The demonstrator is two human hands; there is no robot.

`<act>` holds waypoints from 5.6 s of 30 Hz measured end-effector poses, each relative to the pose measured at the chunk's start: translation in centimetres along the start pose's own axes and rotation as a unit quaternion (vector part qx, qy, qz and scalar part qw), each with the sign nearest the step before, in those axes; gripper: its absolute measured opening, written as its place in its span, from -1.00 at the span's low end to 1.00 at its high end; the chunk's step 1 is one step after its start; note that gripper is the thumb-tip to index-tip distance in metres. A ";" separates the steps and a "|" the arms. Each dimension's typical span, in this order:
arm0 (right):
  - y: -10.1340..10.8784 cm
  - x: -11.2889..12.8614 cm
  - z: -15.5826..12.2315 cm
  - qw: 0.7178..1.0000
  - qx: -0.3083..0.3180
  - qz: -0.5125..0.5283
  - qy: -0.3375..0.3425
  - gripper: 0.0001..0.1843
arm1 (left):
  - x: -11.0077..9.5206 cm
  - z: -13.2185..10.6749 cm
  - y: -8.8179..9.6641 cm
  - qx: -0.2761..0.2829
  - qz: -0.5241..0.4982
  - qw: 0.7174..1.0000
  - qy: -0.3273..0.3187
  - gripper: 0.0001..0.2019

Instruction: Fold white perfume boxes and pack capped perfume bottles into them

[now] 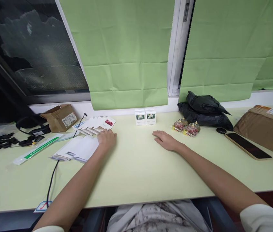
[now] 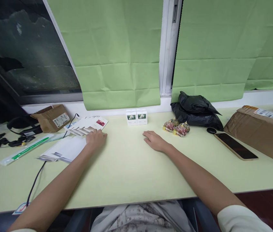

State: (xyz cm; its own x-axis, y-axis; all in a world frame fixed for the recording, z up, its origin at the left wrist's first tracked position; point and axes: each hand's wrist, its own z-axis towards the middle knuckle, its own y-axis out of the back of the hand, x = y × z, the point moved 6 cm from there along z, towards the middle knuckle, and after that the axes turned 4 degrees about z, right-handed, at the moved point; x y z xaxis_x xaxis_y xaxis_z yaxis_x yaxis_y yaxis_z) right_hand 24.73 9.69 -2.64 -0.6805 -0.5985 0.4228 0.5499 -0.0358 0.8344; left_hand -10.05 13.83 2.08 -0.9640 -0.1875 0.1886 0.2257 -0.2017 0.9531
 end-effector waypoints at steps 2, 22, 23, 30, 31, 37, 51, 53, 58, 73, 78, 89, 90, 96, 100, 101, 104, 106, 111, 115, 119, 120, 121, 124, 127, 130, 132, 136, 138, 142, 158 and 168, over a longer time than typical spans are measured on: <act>0.0 0.0 0.0 1.000 -0.003 0.003 0.000 -0.53 | 0.0 0.0 0.0 0.001 -0.002 1.000 -0.002 -0.47; -0.1 -0.1 0.0 1.000 0.002 0.008 -0.002 -0.53 | 0.0 -0.2 -0.1 0.008 -0.007 1.000 -0.001 -0.46; -0.1 -0.1 0.0 1.000 0.003 0.008 -0.003 -0.52 | 0.0 -0.2 -0.1 0.009 -0.004 1.000 -0.002 -0.46; 0.0 0.1 0.0 1.000 0.011 0.003 -0.007 -0.51 | 0.0 -0.1 -0.2 0.012 0.003 1.000 -0.001 -0.49; 0.0 0.1 0.0 1.000 0.010 0.004 -0.007 -0.51 | 0.0 -0.1 -0.2 0.011 0.003 1.000 -0.001 -0.49; 0.0 0.2 0.0 1.000 0.002 0.009 -0.002 -0.53 | 0.0 0.0 -0.3 0.009 0.001 1.000 -0.005 -0.47; 0.0 0.1 0.0 1.000 0.007 0.009 -0.008 -0.52 | -0.1 -0.1 -0.2 0.003 0.001 1.000 -0.007 -0.47; 0.0 0.1 0.0 1.000 0.005 0.011 -0.006 -0.52 | -0.1 -0.2 -0.1 0.007 0.005 1.000 -0.007 -0.47; 0.0 0.1 0.0 1.000 -0.001 0.014 -0.005 -0.53 | -0.2 -0.2 0.0 0.007 0.010 1.000 -0.006 -0.46; 0.0 0.0 0.1 1.000 0.004 0.010 -0.006 -0.53 | -0.2 -0.1 -0.4 0.008 0.012 1.000 -0.011 -0.46; -0.2 -0.1 0.1 1.000 0.007 0.004 -0.003 -0.52 | -0.2 -0.1 -0.4 0.002 0.006 1.000 -0.014 -0.46; -0.3 -0.3 0.0 1.000 0.007 0.003 -0.004 -0.51 | -0.3 -0.2 -0.2 -0.011 0.004 1.000 -0.020 -0.48; -0.2 -0.3 0.0 1.000 0.008 0.001 -0.004 -0.51 | -0.3 -0.2 -0.2 -0.012 0.005 1.000 -0.020 -0.49; 0.0 0.1 0.0 1.000 0.002 0.007 -0.006 -0.53 | -0.3 -0.2 0.0 -0.013 0.011 1.000 -0.021 -0.49; 0.0 0.2 0.0 1.000 0.005 0.003 -0.005 -0.52 | -0.3 -0.3 -0.1 -0.017 0.015 0.999 -0.025 -0.48; 0.0 0.1 0.0 1.000 0.006 0.003 -0.004 -0.52 | -0.3 -0.3 -0.1 -0.018 0.016 0.999 -0.024 -0.48; -0.1 0.0 0.0 1.000 0.006 0.001 -0.004 -0.52 | -0.3 -0.2 -0.2 -0.018 0.019 0.999 -0.023 -0.48; -0.2 -0.1 0.0 1.000 0.005 0.003 -0.005 -0.52 | -0.3 -0.2 -0.3 -0.016 0.019 0.999 -0.024 -0.48; -0.1 -0.1 0.0 1.000 0.002 0.005 -0.002 -0.53 | -0.3 -0.2 -0.3 -0.011 0.016 1.000 -0.024 -0.49; -0.1 0.1 0.0 1.000 0.006 -0.001 -0.005 -0.52 | -0.4 -0.2 -0.3 -0.005 0.012 1.000 -0.026 -0.49; -0.1 0.0 0.0 1.000 0.003 0.007 -0.003 -0.52 | -0.4 -0.1 -0.4 -0.001 0.011 1.000 -0.026 -0.49; -0.1 0.0 0.1 1.000 0.002 0.008 -0.003 -0.52 | -0.4 -0.1 -0.4 0.000 0.012 1.000 -0.026 -0.49; -0.1 0.0 0.1 1.000 0.002 0.008 -0.004 -0.52 | -0.4 -0.1 -0.4 0.000 0.012 1.000 -0.026 -0.49; -0.2 -0.1 0.1 1.000 0.006 0.003 -0.007 -0.52 | -0.4 -0.2 -0.4 0.002 0.013 0.999 -0.029 -0.50; -0.2 0.0 0.0 1.000 0.008 0.004 -0.006 -0.51 | -0.6 -0.3 -0.3 0.002 0.015 0.999 -0.033 -0.50; -0.2 -0.1 0.0 1.000 0.007 0.010 -0.005 -0.51 | -0.9 -0.6 -0.1 0.002 0.016 0.999 -0.043 -0.50; -0.2 -0.1 0.0 1.000 0.007 0.010 -0.004 -0.51 | -1.3 -0.8 0.1 0.000 0.015 0.998 -0.055 -0.51; -0.2 -0.1 0.0 1.000 0.004 0.014 -0.006 -0.52 | -2.3 -1.4 0.4 -0.007 0.013 0.996 -0.085 -0.54; -0.1 0.0 -0.1 1.000 0.000 0.017 -0.009 -0.53 | -2.8 -1.7 0.5 -0.012 0.012 0.995 -0.103 -0.55; 0.0 0.2 -0.1 1.000 0.002 0.013 -0.011 -0.52 | -3.8 -2.3 0.7 -0.022 0.010 0.991 -0.135 -0.55; 0.0 0.1 -0.1 1.000 0.007 0.011 -0.009 -0.52 | -7.0 -4.5 2.7 -0.043 -0.031 0.972 -0.228 -0.57; -0.1 -0.1 0.0 1.000 0.001 0.013 -0.009 -0.52 | -8.7 -6.4 4.4 -0.018 -0.053 0.959 -0.277 -0.48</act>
State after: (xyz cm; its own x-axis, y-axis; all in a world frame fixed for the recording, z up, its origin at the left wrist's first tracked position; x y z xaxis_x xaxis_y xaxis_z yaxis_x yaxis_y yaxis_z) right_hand 24.74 9.76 -2.77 -0.6743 -0.5848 0.4508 0.5669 -0.0189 0.8235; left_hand 0.22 8.41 3.07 -0.9065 0.3736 0.1966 0.1166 -0.2260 0.9671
